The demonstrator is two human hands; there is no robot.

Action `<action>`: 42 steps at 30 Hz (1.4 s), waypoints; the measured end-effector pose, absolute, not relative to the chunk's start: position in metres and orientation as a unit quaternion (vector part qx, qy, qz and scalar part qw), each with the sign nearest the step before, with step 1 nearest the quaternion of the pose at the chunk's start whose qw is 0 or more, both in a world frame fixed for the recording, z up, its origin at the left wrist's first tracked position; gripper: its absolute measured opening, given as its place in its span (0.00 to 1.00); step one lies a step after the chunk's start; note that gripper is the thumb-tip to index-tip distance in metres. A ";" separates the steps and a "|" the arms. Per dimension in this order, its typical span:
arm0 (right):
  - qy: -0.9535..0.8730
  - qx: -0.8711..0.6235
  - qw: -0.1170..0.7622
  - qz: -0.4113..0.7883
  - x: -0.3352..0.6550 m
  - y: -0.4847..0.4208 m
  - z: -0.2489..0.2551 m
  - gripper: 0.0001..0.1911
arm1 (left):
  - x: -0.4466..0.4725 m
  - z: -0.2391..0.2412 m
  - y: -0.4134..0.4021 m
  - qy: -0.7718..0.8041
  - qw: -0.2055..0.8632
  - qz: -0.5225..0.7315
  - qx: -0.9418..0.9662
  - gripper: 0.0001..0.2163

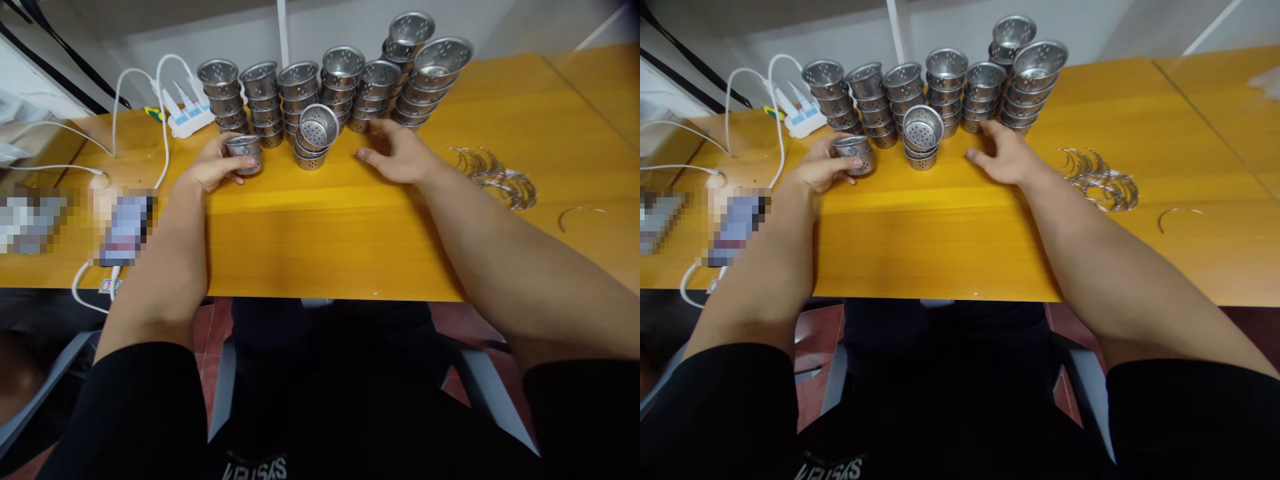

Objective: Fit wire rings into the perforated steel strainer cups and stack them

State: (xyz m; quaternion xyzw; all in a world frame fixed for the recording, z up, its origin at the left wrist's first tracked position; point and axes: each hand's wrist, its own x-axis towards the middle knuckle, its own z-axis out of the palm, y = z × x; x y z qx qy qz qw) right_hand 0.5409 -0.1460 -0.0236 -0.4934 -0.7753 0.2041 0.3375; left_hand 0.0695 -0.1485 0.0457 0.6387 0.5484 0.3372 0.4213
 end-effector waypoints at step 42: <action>-0.856 -0.366 0.301 0.209 0.473 -0.178 -0.012 0.52 | 0.146 0.010 -0.138 0.374 0.337 0.331 0.798 0.65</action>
